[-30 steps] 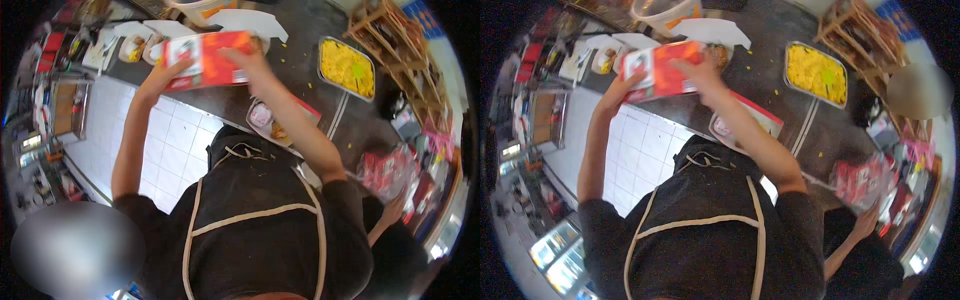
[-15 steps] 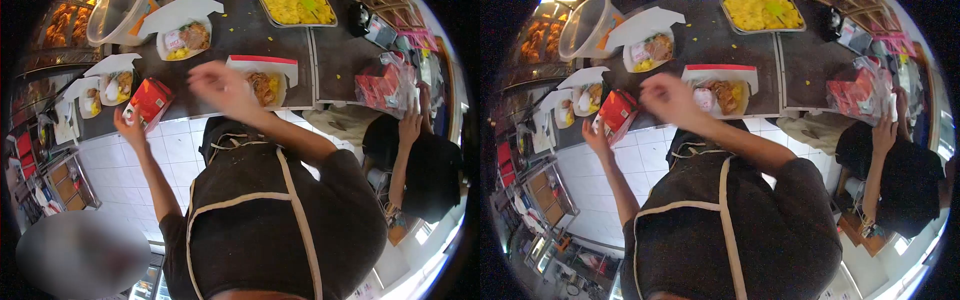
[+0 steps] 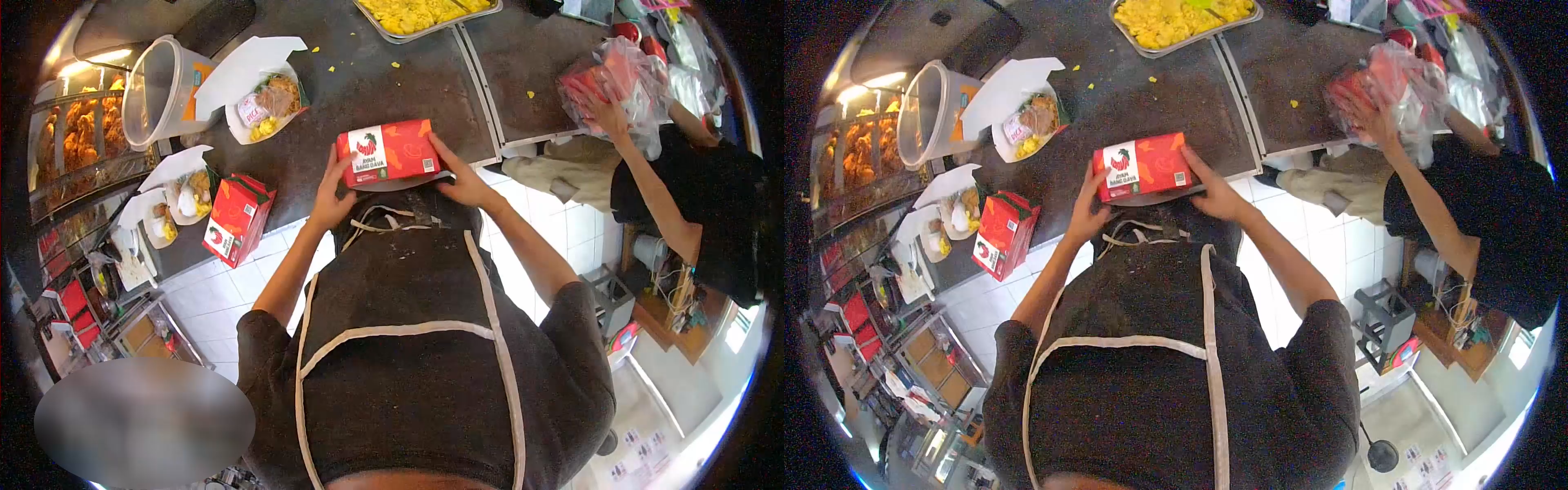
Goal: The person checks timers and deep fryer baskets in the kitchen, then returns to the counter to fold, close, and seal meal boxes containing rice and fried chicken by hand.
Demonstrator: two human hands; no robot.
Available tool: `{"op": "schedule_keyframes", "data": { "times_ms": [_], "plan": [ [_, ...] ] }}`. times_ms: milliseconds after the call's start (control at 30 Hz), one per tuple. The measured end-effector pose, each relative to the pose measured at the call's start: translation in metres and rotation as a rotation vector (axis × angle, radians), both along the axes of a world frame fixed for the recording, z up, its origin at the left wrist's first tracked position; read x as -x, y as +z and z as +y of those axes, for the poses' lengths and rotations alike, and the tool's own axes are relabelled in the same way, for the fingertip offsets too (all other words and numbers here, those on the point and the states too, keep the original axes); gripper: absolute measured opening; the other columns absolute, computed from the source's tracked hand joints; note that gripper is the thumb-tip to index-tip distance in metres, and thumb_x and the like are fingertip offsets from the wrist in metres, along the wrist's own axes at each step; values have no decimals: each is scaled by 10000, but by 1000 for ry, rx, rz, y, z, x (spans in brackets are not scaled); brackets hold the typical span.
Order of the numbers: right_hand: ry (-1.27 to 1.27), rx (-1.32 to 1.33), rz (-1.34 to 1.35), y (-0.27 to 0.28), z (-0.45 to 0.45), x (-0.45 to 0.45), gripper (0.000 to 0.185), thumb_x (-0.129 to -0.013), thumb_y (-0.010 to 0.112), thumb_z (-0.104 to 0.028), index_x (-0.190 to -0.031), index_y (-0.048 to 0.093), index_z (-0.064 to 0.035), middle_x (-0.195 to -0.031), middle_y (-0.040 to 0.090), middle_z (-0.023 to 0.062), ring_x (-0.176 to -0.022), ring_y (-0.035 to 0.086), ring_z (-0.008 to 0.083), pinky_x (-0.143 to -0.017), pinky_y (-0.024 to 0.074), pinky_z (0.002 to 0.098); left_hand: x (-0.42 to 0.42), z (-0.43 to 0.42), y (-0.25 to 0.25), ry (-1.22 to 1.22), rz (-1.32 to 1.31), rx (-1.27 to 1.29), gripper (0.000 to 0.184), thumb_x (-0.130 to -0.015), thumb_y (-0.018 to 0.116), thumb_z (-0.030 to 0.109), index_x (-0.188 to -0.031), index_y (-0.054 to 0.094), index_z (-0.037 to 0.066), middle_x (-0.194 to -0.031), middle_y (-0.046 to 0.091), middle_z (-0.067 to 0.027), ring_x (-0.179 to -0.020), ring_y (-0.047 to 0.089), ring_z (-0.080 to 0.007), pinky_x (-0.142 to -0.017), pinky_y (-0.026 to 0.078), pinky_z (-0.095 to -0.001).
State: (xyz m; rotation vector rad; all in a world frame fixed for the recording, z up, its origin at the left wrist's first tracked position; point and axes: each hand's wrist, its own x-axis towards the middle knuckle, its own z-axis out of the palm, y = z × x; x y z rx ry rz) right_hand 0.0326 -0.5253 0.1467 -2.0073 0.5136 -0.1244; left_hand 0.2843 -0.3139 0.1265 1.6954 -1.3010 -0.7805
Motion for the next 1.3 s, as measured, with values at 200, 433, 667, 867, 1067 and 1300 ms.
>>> {"op": "schedule_keyframes", "data": {
  "times_ms": [200, 433, 667, 867, 1067, 1300],
  "plan": [
    [-105, 59, -77, -7, 1, -28, 984, -716, 818, -271, -1490, 243, -76, -1512, 292, 181, -1393, 292, 314, -1130, 260, 409, 24, -24, -18, 240, 19, 9, 989, -691, 841, 238, -1440, 248, -18, -1428, 341, -220, -1321, 351, -341, -1107, 276, -423],
    [-149, -225, -84, 20, 4, -40, 775, -854, 700, -355, -1448, 320, -33, -1420, 395, 197, -1299, 415, 303, -1081, 329, 405, 36, -18, 27, 482, 279, -146, 887, -848, 691, 400, -1457, 222, -42, -1269, 447, -275, -1194, 455, -372, -1032, 358, -408],
    [-102, -178, -65, 15, 6, -43, 737, -864, 691, -310, -1448, 327, -44, -1430, 383, 196, -1330, 381, 307, -1100, 309, 404, 35, -16, 33, 489, 268, -187, 892, -850, 685, 392, -1472, 207, -31, -1240, 494, -292, -1166, 513, -375, -1018, 385, -374],
    [-60, 198, -140, -12, 1, -23, 524, -828, 691, -61, -1325, 536, -124, -1473, 367, 183, -1313, 431, 335, -920, 521, 360, 32, -15, 27, 283, -57, -18, 676, -808, 733, 234, -1379, 432, 33, -1428, 378, -272, -1196, 494, -432, -1020, 398, -417],
    [-108, 255, -154, -22, -14, -18, 202, -802, 701, -38, -998, 656, -53, -1411, 470, 138, -1127, 605, 310, -858, 553, 360, 19, -11, 8, 136, -115, -161, 696, -831, 709, 242, -1448, 387, 208, -1512, 220, -270, -1274, 416, -454, -1041, 390, -417],
    [15, 288, -199, -15, -37, -28, 105, -780, 705, -5, -866, 646, -17, -1348, 532, 155, -1030, 649, 302, -799, 545, 335, 21, -44, 16, -233, -766, -115, 675, -784, 706, 413, -1386, 453, 243, -1530, 121, -281, -1422, 104, -461, -1097, 138, -656]
  ]
}}
